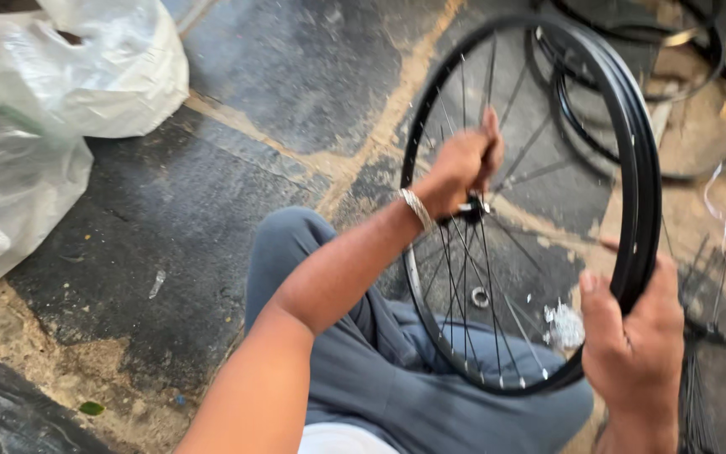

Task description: The person sits on the floor and attaches a black rim to a bicycle wheel hub by inserting spokes and securing them with nipples. They rotate the wheel to access different sections and continue fastening the components together.

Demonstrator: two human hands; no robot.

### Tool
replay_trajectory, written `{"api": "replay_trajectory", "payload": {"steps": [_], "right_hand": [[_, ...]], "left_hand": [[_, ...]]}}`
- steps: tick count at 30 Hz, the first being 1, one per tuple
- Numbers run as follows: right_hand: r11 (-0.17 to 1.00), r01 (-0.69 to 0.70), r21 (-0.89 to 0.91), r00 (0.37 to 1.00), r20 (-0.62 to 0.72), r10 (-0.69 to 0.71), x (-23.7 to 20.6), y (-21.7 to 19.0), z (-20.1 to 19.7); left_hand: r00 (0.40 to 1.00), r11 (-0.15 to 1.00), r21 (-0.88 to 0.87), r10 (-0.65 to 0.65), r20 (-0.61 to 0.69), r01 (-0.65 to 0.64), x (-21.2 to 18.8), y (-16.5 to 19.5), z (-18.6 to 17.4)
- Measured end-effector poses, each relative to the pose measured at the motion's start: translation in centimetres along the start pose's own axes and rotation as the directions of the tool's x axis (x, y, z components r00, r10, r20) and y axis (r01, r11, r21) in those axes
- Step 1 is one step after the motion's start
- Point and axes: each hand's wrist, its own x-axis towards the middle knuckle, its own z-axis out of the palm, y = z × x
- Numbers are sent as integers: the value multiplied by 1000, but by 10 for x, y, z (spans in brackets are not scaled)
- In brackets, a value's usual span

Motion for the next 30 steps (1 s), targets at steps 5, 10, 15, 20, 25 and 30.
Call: {"api": "replay_trajectory", "payload": {"steps": [5, 10, 15, 20, 25, 30], "right_hand": [[994, -25, 105, 1000, 13, 24, 12, -19, 10], [987, 3, 162, 998, 67, -14, 44, -48, 12], [983, -50, 178, 992, 126, 27, 66, -65, 16], [971, 70, 230, 967, 224, -123, 73, -72, 18], [951, 284, -121, 958, 66, -278, 22, -45, 35], [957, 291, -22, 945, -152, -290, -40, 20, 93]], "left_hand": [[944, 969, 93, 198, 266, -229, 31, 33, -9], [960, 974, 69, 198, 196, -215, 41, 44, -1], [994, 997, -33, 71, -79, -74, 49, 52, -9], [955, 947, 187, 282, -94, -261, 73, 45, -5], [908, 886, 362, 375, -185, -292, 78, 36, 3], [886, 544, 770, 459, 61, -334, 60, 11, -15]]}}
